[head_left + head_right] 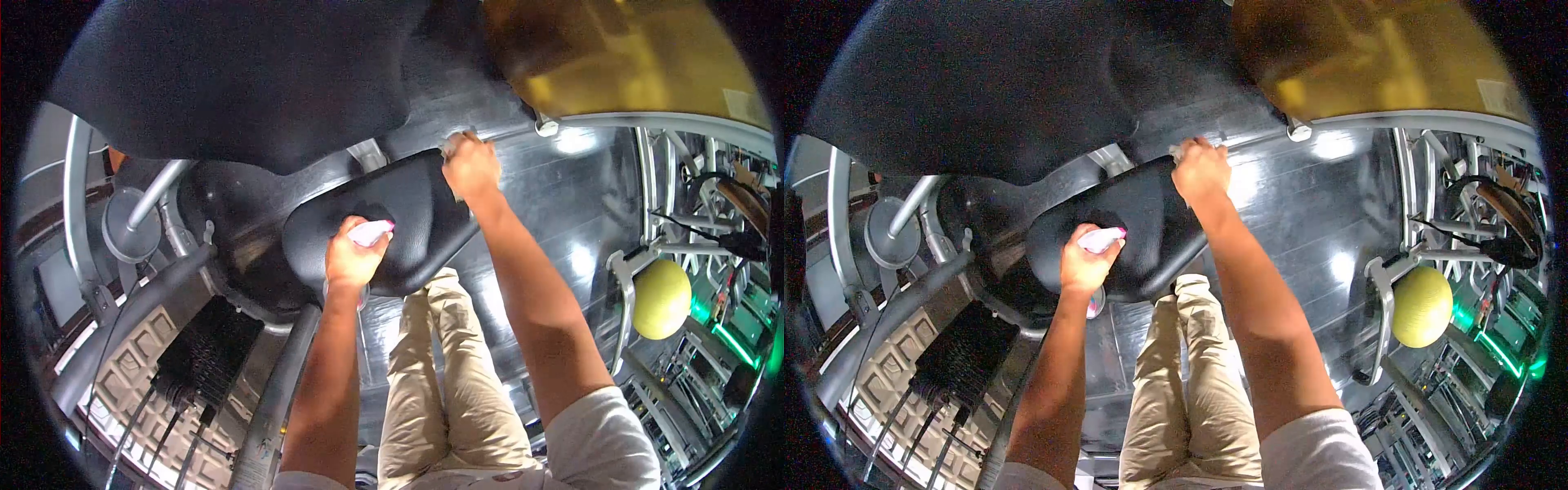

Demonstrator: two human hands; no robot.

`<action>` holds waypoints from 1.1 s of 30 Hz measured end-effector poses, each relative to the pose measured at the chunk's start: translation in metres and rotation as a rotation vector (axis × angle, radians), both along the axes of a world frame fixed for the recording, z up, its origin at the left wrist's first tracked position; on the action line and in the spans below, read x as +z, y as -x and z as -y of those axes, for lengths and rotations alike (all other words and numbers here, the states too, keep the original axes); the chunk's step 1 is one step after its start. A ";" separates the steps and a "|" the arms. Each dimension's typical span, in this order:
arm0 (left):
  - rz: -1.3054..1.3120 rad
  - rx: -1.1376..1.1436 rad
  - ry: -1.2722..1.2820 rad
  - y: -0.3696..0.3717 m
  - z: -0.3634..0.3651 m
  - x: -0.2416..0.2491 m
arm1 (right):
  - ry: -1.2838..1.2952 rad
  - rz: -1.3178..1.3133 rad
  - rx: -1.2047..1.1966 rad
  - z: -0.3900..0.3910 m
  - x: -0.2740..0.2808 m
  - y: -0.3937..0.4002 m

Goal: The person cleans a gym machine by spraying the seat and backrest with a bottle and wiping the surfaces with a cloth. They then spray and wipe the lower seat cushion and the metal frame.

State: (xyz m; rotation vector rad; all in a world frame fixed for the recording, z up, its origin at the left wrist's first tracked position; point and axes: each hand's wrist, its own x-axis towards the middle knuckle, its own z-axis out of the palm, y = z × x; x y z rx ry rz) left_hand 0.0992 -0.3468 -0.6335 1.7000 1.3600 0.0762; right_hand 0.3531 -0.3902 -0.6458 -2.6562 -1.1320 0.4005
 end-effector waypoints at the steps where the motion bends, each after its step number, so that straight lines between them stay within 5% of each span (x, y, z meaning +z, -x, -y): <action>1: -0.003 0.007 0.012 0.001 -0.001 0.002 | 0.044 -0.033 0.046 0.004 0.005 0.000; 8: 0.028 0.008 0.059 0.001 -0.005 0.002 | 0.005 -0.077 0.089 0.095 0.017 0.037; 11: 0.148 0.020 0.057 0.008 0.001 -0.020 | -0.135 0.109 0.131 0.057 0.000 0.025; 16: 0.059 -0.032 0.019 -0.001 -0.005 0.007 | 0.226 -0.003 0.176 -0.024 -0.005 0.007; 24: 0.158 0.012 0.058 0.004 -0.004 -0.010 | -0.142 -0.010 0.272 0.101 0.007 0.037; 30: 0.063 -0.032 0.078 0.001 -0.006 -0.001 | 0.069 0.004 0.169 -0.009 -0.001 0.000; 33: 0.030 -0.008 0.084 -0.001 -0.007 0.006 | -0.027 0.035 0.201 0.019 0.003 0.016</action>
